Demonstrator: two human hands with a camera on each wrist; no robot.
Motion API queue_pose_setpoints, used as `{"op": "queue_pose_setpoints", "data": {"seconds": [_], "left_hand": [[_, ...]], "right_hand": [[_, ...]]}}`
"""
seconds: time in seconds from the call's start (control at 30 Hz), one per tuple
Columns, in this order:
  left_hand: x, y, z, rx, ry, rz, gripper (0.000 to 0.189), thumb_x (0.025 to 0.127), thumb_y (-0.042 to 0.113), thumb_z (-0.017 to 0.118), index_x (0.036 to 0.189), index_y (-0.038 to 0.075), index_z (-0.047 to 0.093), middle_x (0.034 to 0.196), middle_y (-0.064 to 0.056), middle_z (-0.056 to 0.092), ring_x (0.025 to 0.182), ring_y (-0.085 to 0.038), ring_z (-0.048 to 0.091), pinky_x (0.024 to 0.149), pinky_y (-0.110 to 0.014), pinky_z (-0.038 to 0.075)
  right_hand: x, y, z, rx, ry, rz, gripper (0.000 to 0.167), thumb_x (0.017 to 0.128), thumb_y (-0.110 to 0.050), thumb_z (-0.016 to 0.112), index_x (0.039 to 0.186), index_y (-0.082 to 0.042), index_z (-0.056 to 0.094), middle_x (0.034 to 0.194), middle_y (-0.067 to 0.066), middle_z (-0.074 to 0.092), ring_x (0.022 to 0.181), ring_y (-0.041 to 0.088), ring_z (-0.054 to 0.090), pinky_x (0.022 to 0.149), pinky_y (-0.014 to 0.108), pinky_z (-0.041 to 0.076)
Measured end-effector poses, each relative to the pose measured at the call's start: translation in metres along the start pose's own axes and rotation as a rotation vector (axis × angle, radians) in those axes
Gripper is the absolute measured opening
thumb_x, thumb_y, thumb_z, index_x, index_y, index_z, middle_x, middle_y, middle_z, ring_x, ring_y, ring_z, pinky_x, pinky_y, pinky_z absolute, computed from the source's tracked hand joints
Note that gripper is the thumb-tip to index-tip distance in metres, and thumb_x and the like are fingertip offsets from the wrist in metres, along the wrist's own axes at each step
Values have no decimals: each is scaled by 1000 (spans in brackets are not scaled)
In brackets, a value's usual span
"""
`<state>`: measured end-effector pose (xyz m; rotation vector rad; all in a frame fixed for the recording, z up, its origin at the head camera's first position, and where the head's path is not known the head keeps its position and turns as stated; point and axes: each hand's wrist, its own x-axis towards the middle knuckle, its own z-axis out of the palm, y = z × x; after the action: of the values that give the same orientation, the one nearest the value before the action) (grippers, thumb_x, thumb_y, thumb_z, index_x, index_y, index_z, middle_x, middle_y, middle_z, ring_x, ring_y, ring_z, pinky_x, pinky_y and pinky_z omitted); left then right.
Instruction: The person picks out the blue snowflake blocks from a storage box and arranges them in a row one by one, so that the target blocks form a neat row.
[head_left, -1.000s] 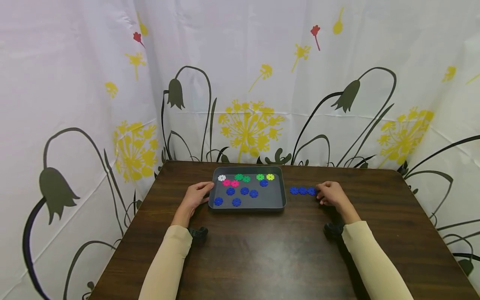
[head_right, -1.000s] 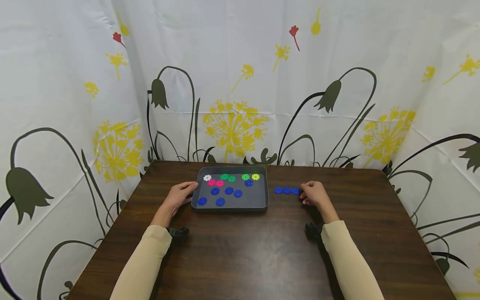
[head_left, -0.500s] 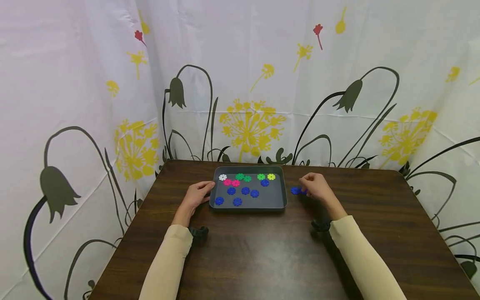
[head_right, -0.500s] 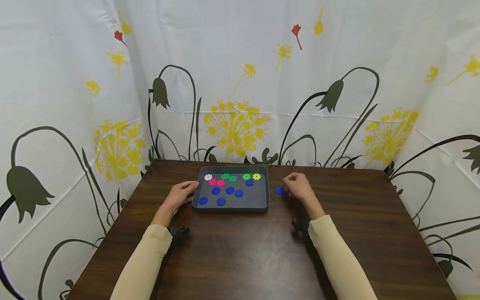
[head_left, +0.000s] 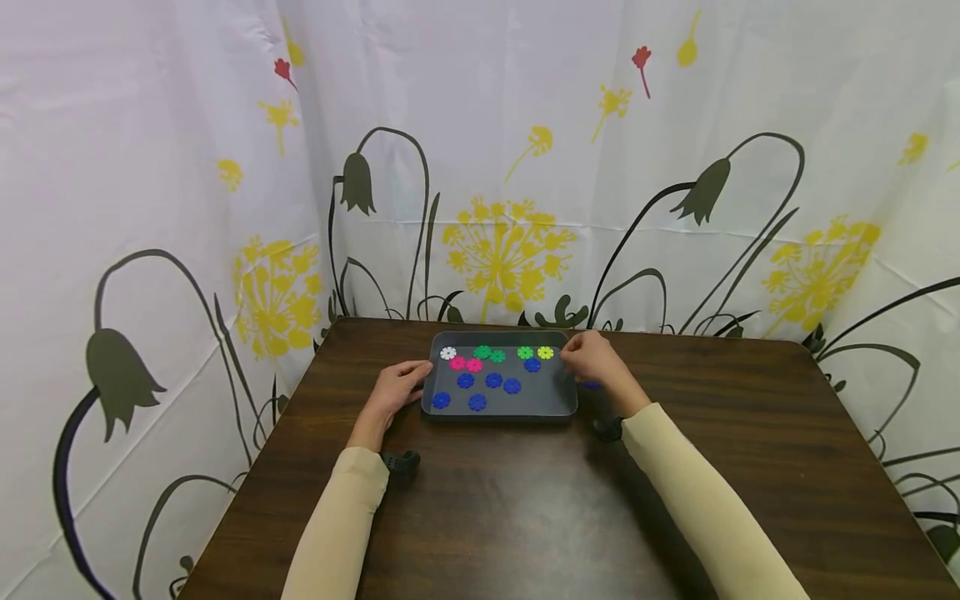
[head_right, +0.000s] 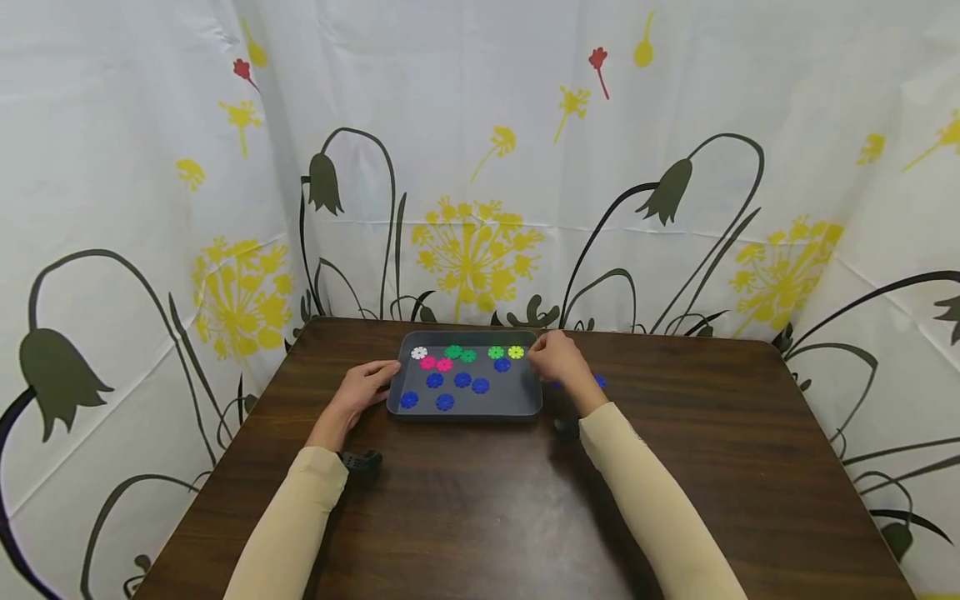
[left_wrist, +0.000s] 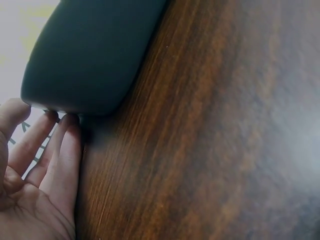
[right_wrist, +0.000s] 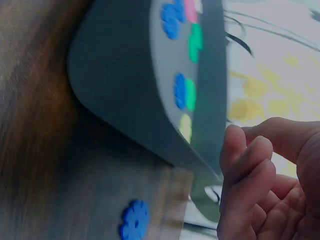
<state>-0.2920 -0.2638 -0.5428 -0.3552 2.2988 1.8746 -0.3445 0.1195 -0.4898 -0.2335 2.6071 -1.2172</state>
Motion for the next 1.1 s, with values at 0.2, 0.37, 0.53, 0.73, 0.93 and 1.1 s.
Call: {"op": "queue_pose_setpoints", "data": {"seconds": [0.2,0.37,0.53,0.73,0.93,1.1], "left_hand": [[-1,1,-1,-2,-9,3,54,109,38,65,151,5,61,161,-19,54,149,-34,51,120,-49,50],[-2,1,-1,-10,-11,-3,53,109,38,66,151,5,62,161,-19,54,149,-34,52,120,-49,50],[-2,1,-1,-13,-10,-1,53,109,38,67,150,5,63,160,-19,55,149,-34,53,119,-48,52],[0,-1,-2,-18,-17,-3,54,109,38,66,151,4,62,161,-20,54,150,-34,52,119,-48,52],[-1,6,-4,-12,-45,-25,53,111,33,63,152,0,59,163,-23,50,152,-37,48,120,-49,50],[-5,9,-4,-1,-40,-22,51,111,33,63,150,0,60,161,-23,52,150,-37,51,119,-50,50]], "right_hand": [[12,-17,21,-100,-36,34,18,104,-18,68,103,-2,75,82,10,77,67,18,71,59,28,63],[20,-24,35,-146,-45,24,14,103,-18,69,99,-4,72,83,10,77,69,21,73,60,30,64],[27,-25,47,-157,-40,31,15,102,-18,71,108,-4,70,87,10,78,68,20,74,60,31,64],[32,-24,56,-177,-22,39,23,102,-18,72,119,-2,68,87,11,77,64,20,74,59,31,65],[33,-22,58,-198,-10,57,25,101,-16,74,120,0,68,91,13,77,65,19,74,58,29,65],[33,-21,59,-212,-18,54,27,101,-17,75,120,0,68,92,14,76,65,20,74,59,30,64]]}}
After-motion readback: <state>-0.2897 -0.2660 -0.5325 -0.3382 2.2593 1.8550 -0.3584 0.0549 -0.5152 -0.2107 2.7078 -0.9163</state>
